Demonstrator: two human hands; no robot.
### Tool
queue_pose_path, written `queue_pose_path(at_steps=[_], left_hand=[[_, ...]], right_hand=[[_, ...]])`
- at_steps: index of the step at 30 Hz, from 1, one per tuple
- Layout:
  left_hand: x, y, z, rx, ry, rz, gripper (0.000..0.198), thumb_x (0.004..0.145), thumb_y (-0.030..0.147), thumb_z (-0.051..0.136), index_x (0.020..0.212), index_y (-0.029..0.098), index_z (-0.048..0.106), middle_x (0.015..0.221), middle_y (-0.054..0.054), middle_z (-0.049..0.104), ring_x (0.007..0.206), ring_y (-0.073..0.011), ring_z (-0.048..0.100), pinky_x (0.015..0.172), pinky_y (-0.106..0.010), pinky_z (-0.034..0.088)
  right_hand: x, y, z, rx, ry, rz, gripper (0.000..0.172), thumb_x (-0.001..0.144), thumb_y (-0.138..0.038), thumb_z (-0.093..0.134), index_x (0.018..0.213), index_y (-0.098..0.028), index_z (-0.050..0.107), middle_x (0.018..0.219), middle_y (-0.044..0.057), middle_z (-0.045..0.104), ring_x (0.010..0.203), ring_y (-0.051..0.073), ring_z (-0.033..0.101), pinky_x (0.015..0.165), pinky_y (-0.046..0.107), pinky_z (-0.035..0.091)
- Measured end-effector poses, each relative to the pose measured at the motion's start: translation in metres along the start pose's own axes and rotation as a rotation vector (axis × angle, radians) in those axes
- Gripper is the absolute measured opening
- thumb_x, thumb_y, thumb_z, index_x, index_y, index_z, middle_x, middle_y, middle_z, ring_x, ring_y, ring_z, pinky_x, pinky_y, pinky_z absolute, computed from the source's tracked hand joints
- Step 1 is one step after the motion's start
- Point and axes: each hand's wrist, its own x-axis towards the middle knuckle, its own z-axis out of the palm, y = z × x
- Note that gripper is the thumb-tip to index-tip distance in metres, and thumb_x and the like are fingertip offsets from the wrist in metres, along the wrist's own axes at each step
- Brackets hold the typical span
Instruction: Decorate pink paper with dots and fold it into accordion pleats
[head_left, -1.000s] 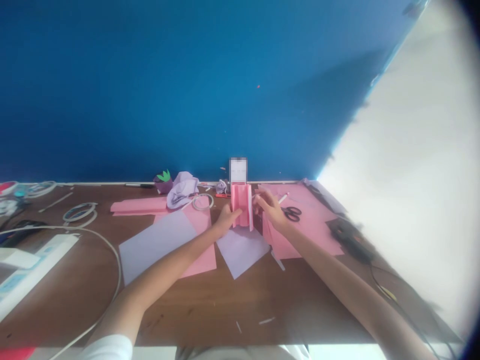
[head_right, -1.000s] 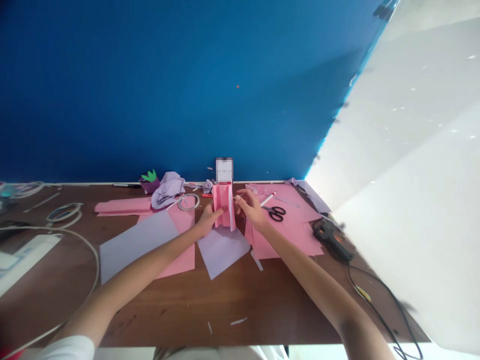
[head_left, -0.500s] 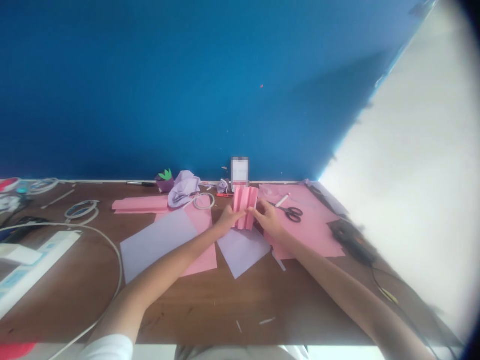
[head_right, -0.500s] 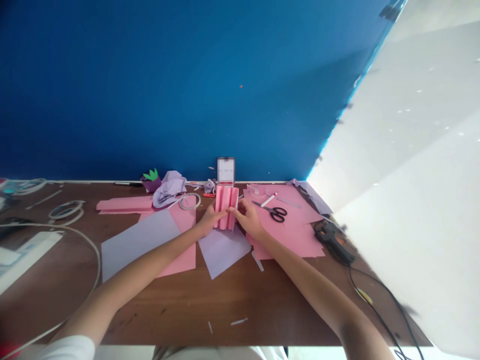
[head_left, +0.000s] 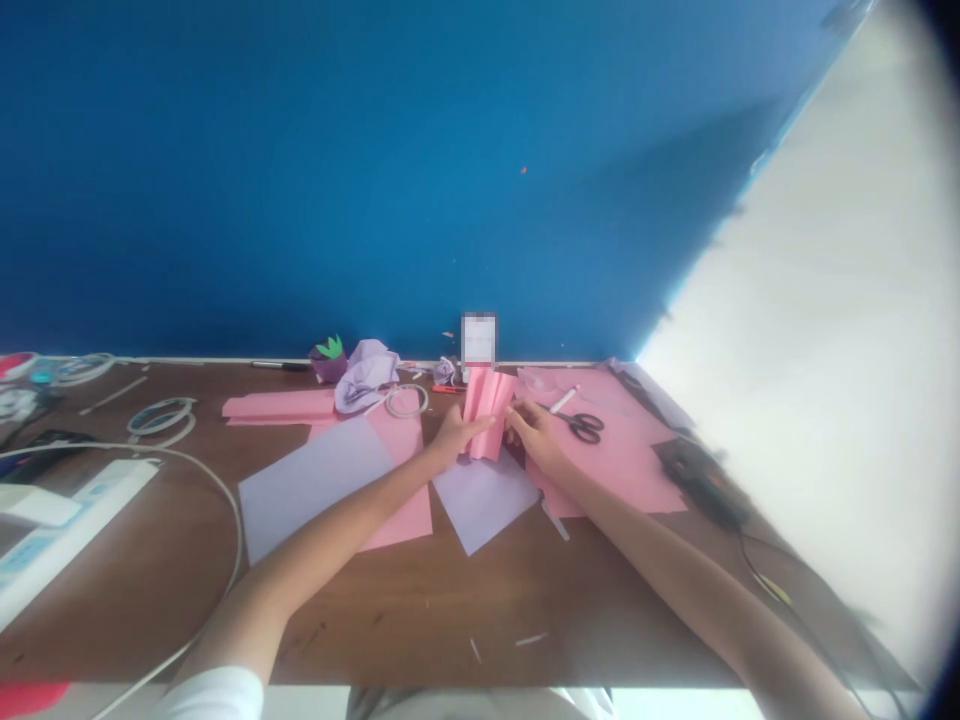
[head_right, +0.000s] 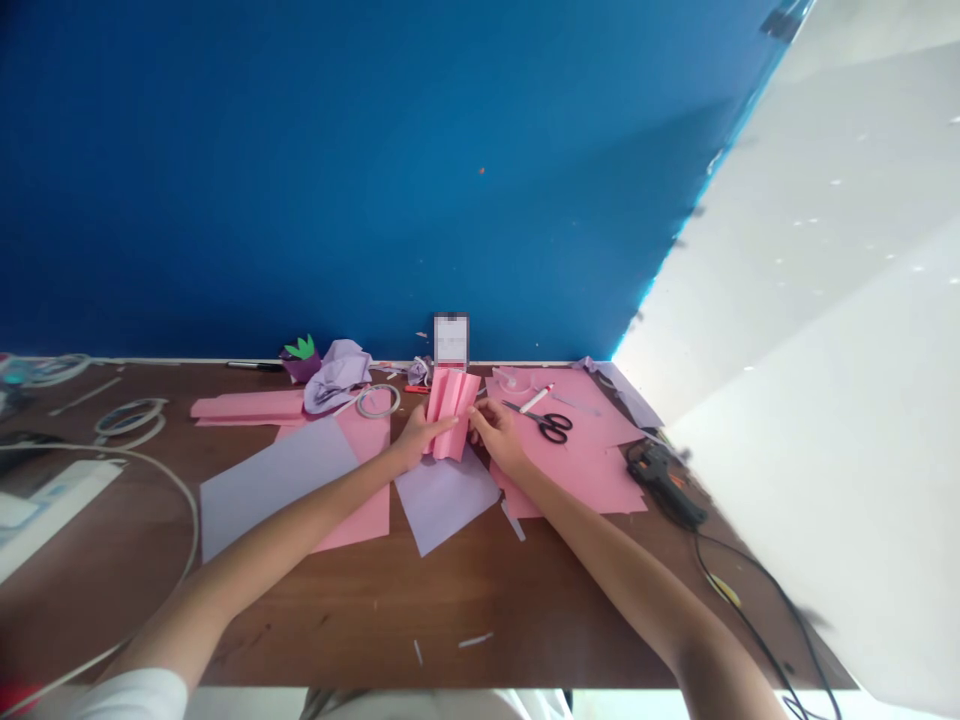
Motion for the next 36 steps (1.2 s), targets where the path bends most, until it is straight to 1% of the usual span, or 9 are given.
queue_pose_path(at_steps=[6,9,13,18,22,28,33,36], left_hand=[[0.0,-0.002,-0.002,0.003,0.089,-0.107,0.059,0.056,0.03,0.084,0.106,0.013,0.059,0.083,-0.007,0.069,0.081,-0.0242,0.066,0.072,-0.035,0.053],[0.0,-0.002,-0.001,0.018,0.108,-0.133,0.056,0.055,0.029,0.085,0.103,0.013,0.06,0.078,-0.006,0.068,0.078,-0.0238,0.066,0.067,-0.034,0.053],[0.0,-0.003,-0.002,0.043,0.102,-0.157,0.056,0.056,0.029,0.084,0.104,0.014,0.059,0.077,-0.005,0.067,0.076,-0.0231,0.065,0.063,-0.032,0.053],[0.003,-0.009,-0.007,0.033,0.068,-0.16,0.058,0.056,0.03,0.084,0.105,0.014,0.058,0.08,-0.007,0.067,0.077,-0.0234,0.065,0.062,-0.032,0.053],[0.004,-0.012,-0.009,0.041,0.079,-0.151,0.058,0.057,0.03,0.084,0.106,0.014,0.057,0.081,-0.006,0.067,0.078,-0.0232,0.065,0.064,-0.032,0.053],[0.002,-0.007,-0.005,0.035,0.08,-0.132,0.057,0.056,0.028,0.084,0.105,0.013,0.059,0.079,-0.006,0.067,0.077,-0.0221,0.065,0.065,-0.031,0.053],[0.001,-0.002,-0.001,0.032,0.072,-0.134,0.053,0.057,0.026,0.084,0.102,0.012,0.061,0.077,-0.005,0.067,0.074,-0.0215,0.065,0.065,-0.03,0.052],[0.002,-0.002,-0.002,0.034,0.07,-0.131,0.048,0.057,0.025,0.083,0.098,0.011,0.062,0.073,-0.004,0.067,0.072,-0.0205,0.065,0.065,-0.029,0.052]], right_hand=[[-0.001,-0.004,0.0,-0.046,-0.002,0.022,0.03,0.082,-0.052,0.057,0.077,-0.022,0.053,0.059,-0.004,0.053,0.051,0.012,0.049,0.051,0.025,0.041],[-0.002,-0.006,0.001,-0.078,0.003,0.018,0.031,0.082,-0.053,0.056,0.076,-0.022,0.054,0.058,-0.004,0.053,0.052,0.012,0.05,0.053,0.026,0.042],[-0.001,-0.006,0.002,-0.123,-0.011,0.014,0.032,0.083,-0.054,0.054,0.079,-0.022,0.055,0.061,-0.003,0.054,0.054,0.013,0.051,0.053,0.027,0.043],[0.0,-0.004,0.001,-0.151,0.001,0.003,0.032,0.083,-0.054,0.054,0.081,-0.022,0.056,0.065,-0.002,0.056,0.055,0.014,0.052,0.053,0.028,0.044],[0.0,-0.002,-0.001,-0.126,0.009,0.021,0.03,0.084,-0.051,0.054,0.082,-0.021,0.057,0.065,-0.002,0.056,0.055,0.014,0.053,0.053,0.028,0.044],[-0.001,-0.002,0.001,-0.1,-0.004,-0.005,0.027,0.084,-0.049,0.055,0.081,-0.023,0.057,0.068,-0.002,0.057,0.056,0.013,0.052,0.055,0.028,0.044],[-0.003,-0.009,0.002,-0.131,-0.016,-0.024,0.035,0.087,-0.053,0.048,0.069,-0.023,0.052,0.061,-0.001,0.053,0.055,0.015,0.051,0.055,0.029,0.043],[-0.004,-0.012,0.002,-0.114,-0.037,-0.028,0.034,0.087,-0.052,0.048,0.071,-0.023,0.053,0.063,-0.001,0.055,0.056,0.015,0.051,0.055,0.029,0.043]])
